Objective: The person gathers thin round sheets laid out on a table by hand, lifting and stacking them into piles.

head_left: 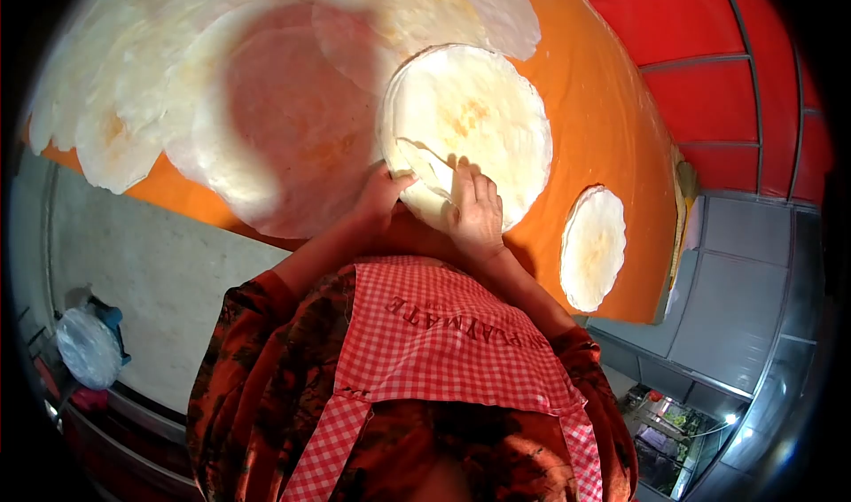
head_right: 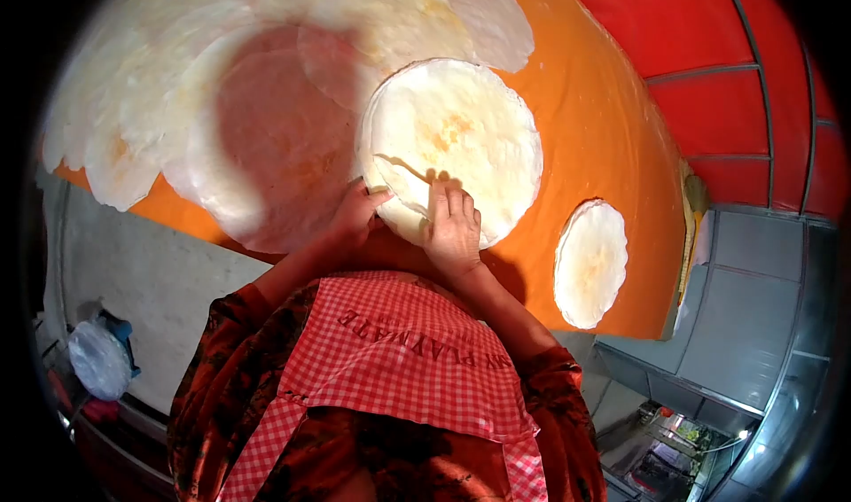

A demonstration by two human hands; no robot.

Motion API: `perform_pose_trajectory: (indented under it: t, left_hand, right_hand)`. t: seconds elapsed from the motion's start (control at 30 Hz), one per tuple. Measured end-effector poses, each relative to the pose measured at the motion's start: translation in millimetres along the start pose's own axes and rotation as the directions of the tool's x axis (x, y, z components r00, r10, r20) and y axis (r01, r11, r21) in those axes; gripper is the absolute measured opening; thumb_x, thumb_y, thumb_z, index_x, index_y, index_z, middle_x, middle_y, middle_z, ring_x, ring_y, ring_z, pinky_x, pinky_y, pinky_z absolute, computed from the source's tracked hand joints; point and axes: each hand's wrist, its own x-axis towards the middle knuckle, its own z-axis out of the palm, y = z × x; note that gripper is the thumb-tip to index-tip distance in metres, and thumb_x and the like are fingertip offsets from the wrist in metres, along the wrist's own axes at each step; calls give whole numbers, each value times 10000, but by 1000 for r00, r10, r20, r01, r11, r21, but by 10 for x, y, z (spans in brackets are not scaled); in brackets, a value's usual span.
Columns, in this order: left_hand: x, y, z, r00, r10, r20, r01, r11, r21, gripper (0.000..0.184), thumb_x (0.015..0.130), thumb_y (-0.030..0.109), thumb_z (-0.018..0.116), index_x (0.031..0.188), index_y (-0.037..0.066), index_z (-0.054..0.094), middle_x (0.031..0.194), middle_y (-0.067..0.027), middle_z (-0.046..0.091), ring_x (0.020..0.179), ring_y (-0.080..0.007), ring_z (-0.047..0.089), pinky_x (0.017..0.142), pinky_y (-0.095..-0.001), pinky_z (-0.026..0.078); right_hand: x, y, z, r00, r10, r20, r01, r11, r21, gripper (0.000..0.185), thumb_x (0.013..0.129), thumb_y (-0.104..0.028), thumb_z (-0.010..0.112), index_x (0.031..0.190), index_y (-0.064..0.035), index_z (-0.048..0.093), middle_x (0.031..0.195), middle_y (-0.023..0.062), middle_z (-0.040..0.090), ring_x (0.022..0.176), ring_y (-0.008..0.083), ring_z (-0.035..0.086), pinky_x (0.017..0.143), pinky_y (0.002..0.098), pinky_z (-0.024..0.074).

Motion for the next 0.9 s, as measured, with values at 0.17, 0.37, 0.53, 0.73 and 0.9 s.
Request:
perform_pose_trajectory:
  t: [0.17, 0.37, 0.53, 0.73, 0.9]
  left_hand:
    - [62, -35, -69, 999, -12, 30, 11, 1000, 19, 358, 929, 87, 533, 1275, 1, 489, 1181, -131, 604, 1058, -259, 613, 870, -406, 543]
    - [44, -25, -74, 997, -29, 66, 28, 999, 24, 400, 915, 72, 508, 1305, -4, 459, 1228, -156, 578, 1102, -288, 591, 902, -423, 526]
    - [21, -9, -48, 998, -48, 50, 48, 999, 10, 415, 916, 68, 503, 1319, -8, 443, 1253, -162, 572, 1126, -302, 584, 936, -435, 507]
    - [31, -15, -58, 998, -48, 44, 48, 999, 6, 412, 905, 60, 503, 1303, -36, 453, 1229, -176, 578, 1107, -294, 587, 908, -411, 513]
    - [35, 1, -70, 998, -59, 30, 58, 997, 56, 398, 899, 58, 511, 1281, -47, 477, 1192, -169, 604, 1079, -289, 599, 895, -392, 509]
  right_hand:
    - [-88, 17, 14, 998, -21, -63, 20, 1000, -23, 537, 711, -90, 667, 1229, -17, 549, 1167, 151, 525, 1082, 334, 495, 911, 437, 390]
    - [-159, 115, 58, 996, 4, -86, 17, 970, 243, 468, 727, -101, 700, 1175, -14, 592, 1130, 146, 557, 1028, 316, 533, 857, 408, 445]
    - [-160, 212, 66, 999, -48, 2, 45, 958, 285, 450, 733, -32, 655, 1177, -2, 587, 1193, 168, 558, 1112, 353, 527, 945, 409, 462]
    - [-138, 228, 149, 985, -151, -81, 159, 982, 104, 304, 781, 12, 634, 1082, 21, 589, 1179, 203, 598, 1070, 363, 590, 890, 402, 511]
    - [-166, 276, 241, 989, -94, -115, 110, 984, 139, 269, 763, -31, 591, 1029, 8, 594, 1139, 230, 613, 1086, 371, 585, 926, 428, 492]
